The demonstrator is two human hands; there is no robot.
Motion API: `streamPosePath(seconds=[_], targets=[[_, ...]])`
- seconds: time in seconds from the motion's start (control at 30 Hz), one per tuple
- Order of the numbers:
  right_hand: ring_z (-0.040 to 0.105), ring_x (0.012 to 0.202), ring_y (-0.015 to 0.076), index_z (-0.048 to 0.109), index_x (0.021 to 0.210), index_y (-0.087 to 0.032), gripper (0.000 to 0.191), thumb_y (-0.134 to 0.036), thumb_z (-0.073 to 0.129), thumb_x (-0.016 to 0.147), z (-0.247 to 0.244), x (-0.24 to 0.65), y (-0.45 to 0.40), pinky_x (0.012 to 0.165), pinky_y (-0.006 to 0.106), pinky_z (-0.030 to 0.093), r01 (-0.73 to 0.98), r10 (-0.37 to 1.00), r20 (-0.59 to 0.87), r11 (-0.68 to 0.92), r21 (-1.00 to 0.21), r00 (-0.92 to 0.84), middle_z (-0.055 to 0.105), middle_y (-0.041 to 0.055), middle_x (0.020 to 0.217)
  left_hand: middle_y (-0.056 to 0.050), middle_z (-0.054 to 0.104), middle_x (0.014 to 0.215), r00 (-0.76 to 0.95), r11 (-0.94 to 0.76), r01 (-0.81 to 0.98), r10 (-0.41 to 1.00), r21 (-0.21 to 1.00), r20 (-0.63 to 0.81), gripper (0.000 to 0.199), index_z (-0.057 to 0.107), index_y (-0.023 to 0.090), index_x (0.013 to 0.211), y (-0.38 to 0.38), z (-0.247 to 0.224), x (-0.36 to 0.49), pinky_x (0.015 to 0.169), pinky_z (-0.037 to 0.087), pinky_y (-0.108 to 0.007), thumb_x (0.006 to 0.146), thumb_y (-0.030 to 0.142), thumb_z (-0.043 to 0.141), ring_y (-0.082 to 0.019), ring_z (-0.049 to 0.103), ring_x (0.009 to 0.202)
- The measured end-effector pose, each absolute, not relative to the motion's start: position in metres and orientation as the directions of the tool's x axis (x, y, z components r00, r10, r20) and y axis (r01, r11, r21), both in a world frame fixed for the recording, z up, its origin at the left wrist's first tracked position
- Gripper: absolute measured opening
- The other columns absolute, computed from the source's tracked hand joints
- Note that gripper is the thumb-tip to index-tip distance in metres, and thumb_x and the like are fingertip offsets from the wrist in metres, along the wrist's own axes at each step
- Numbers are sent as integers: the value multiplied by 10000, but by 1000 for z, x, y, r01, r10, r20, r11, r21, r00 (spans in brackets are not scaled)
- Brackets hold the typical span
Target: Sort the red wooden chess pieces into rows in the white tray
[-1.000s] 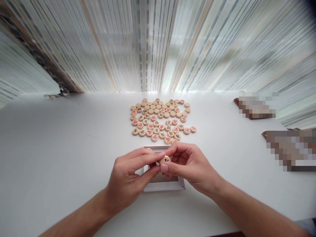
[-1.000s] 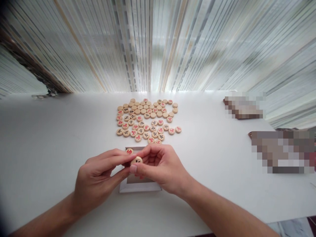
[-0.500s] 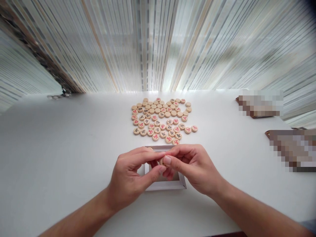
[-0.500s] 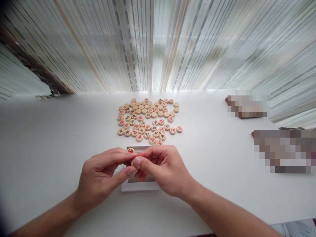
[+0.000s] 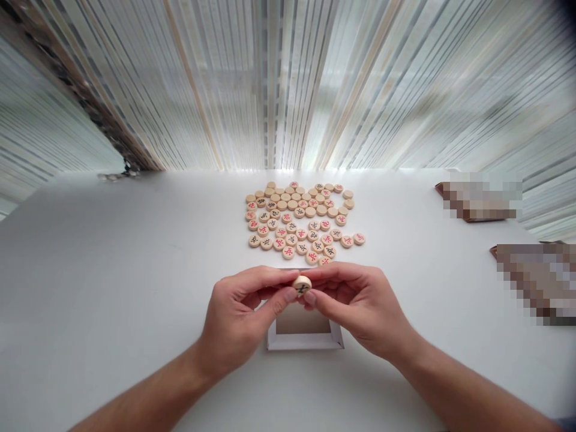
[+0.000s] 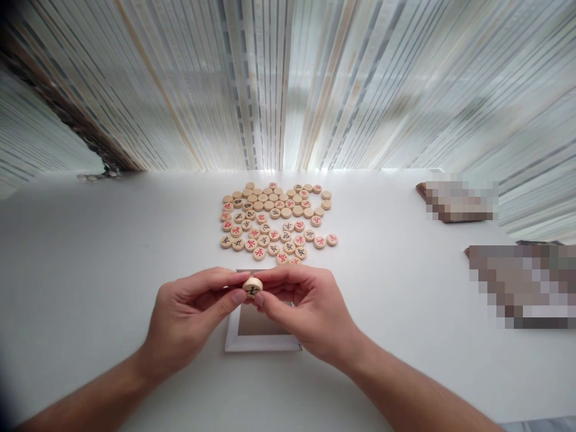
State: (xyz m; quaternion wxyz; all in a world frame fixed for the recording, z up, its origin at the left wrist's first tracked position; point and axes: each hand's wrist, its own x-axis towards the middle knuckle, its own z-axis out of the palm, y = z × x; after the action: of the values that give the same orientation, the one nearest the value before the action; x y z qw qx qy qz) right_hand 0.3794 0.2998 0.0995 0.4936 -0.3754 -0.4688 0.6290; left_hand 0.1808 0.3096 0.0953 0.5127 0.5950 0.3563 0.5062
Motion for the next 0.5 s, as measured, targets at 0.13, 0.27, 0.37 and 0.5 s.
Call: streamPosePath(seconds=[0.13, 0.27, 0.37, 0.5], targets=[[778, 892, 184, 876, 1054, -276, 205, -162, 855, 885, 97, 381, 299, 808, 280, 661, -166, 977, 146, 120, -979, -155, 840, 52, 970, -38, 851, 1071, 218, -303, -29, 928, 953, 302, 332, 874, 268, 1099, 309, 92, 180, 907, 667, -229, 880, 25, 820, -173, 806, 988], [757, 909, 184, 877, 1060, -292, 246, -125, 832, 886, 96, 380, 299, 796, 278, 644, -92, 960, 255, 245, -965, -115, 832, 51, 975, -49, 852, 1033, 203, -346, -23, 917, 938, 344, 293, 880, 246, 1057, 310, 93, 180, 869, 679, -237, 877, 23, 818, -180, 807, 959], [786, 858, 191, 876, 1073, -274, 233, -151, 855, 876, 96, 380, 299, 775, 295, 675, -129, 975, 193, 178, -975, -107, 842, 58, 967, -51, 857, 1000, 184, -313, -54, 930, 948, 318, 272, 878, 226, 1058, 310, 93, 180, 856, 699, -250, 861, 43, 841, -187, 819, 921], [793, 747, 177, 872, 1093, -262, 244, -194, 888, 860, 98, 379, 298, 705, 280, 694, -229, 987, 78, 44, -972, -142, 845, 48, 868, -47, 867, 941, 170, -239, -93, 953, 967, 252, 250, 883, 205, 1029, 310, 95, 181, 795, 714, -235, 824, 62, 879, -195, 836, 853]])
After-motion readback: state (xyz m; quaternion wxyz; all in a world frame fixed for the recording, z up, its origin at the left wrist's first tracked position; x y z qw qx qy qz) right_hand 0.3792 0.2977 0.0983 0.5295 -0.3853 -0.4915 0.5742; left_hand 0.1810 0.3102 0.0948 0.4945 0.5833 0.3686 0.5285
